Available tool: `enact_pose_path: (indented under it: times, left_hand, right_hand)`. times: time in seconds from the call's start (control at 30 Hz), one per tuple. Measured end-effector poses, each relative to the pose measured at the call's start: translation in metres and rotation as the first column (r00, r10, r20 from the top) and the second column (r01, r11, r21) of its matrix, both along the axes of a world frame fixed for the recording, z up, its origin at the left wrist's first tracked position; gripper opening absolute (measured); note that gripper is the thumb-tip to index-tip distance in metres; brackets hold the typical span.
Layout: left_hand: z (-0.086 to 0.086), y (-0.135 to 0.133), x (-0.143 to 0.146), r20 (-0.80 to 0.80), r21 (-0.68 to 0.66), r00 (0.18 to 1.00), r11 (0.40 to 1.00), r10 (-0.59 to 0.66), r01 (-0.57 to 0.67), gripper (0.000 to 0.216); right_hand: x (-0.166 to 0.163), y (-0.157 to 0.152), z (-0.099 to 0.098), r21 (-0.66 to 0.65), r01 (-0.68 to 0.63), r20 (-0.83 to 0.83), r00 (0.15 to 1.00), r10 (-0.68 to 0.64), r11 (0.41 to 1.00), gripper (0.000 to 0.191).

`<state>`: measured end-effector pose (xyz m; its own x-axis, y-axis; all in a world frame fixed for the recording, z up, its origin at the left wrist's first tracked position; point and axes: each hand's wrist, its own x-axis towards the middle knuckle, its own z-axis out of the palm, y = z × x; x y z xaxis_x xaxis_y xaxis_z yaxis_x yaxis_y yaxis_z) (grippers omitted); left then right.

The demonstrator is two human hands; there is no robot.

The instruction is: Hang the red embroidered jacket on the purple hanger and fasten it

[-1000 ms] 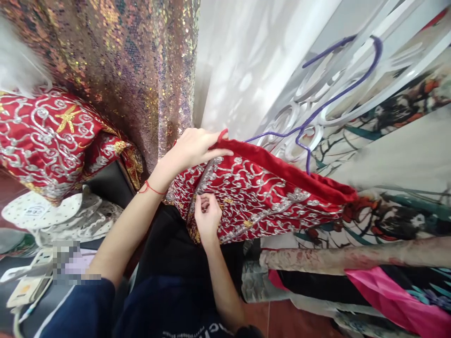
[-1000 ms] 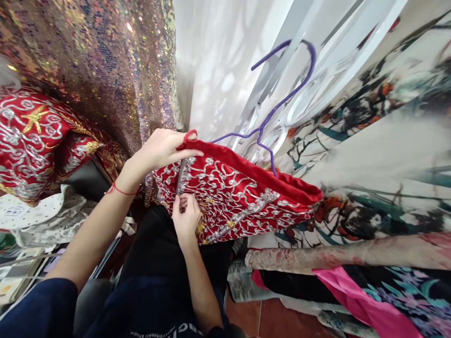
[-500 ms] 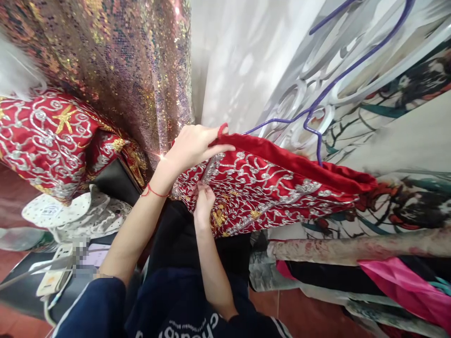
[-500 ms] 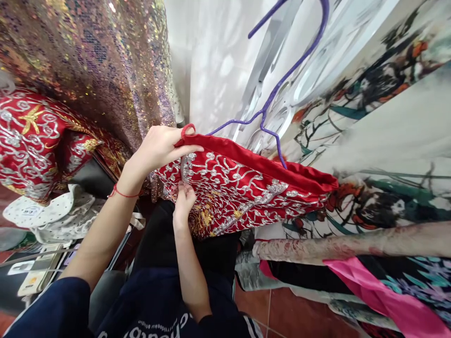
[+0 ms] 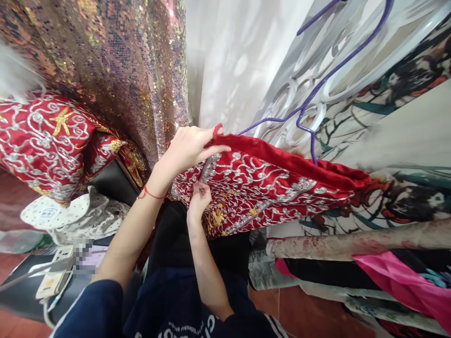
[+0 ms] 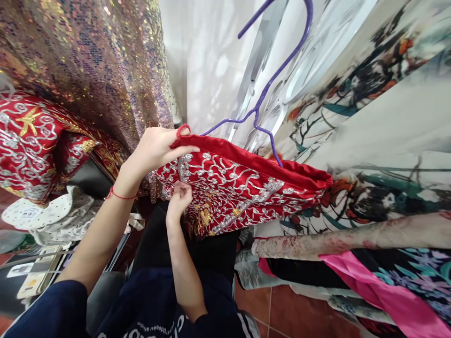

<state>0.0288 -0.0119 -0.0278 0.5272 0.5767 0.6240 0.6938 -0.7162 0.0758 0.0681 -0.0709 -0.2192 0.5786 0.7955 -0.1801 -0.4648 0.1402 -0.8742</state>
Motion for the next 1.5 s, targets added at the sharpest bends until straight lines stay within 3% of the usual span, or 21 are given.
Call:
enact_pose_path:
  times: [0.17,0.37,0.63,0.8,0.93,1.03,1.27,1.5]
  left_hand:
    - [-0.002,0.001,0.0,0.023,0.021,1.0,1.0,-0.008,0.008,0.06]
    - [-0.006,0.006,-0.001,0.102,0.071,0.992,0.996,-0.069,0.062,0.059]
    - [-0.012,0.023,0.004,0.285,0.19,0.922,0.958,-0.261,0.213,0.044]
    - [-0.035,0.028,0.014,0.385,0.357,0.893,0.93,-0.232,0.087,0.024]
    - [-0.051,0.03,0.02,0.337,0.278,0.94,0.96,-0.054,-0.045,0.028]
    - [-0.043,0.035,0.02,0.232,0.253,0.97,0.967,-0.067,0.006,0.041]
    - [0.002,0.037,0.02,0.168,0.189,0.984,0.982,-0.05,0.017,0.04]
    - [0.008,0.03,0.025,0.186,0.11,0.98,0.993,-0.071,0.051,0.036]
  right_hand:
    - [0.003,-0.012,-0.005,0.033,0.026,0.137,0.99,-0.03,0.999,0.026]
    - [0.012,-0.015,0.0,0.065,-0.068,0.113,0.992,0.06,0.996,0.024]
    - [0.021,-0.024,0.01,0.074,-0.191,0.083,0.979,0.185,0.979,0.025]
    - [0.021,-0.024,0.012,0.069,-0.2,0.077,0.978,0.195,0.977,0.024]
    - [0.021,-0.025,0.011,0.074,-0.198,0.064,0.979,0.194,0.977,0.022]
    - [0.022,-0.026,0.011,0.076,-0.201,0.059,0.979,0.197,0.977,0.023]
    - [0.023,-0.028,0.016,0.082,-0.233,0.059,0.972,0.228,0.969,0.026]
    - [0.024,-0.032,0.026,0.043,-0.192,0.011,0.981,0.192,0.98,0.026]
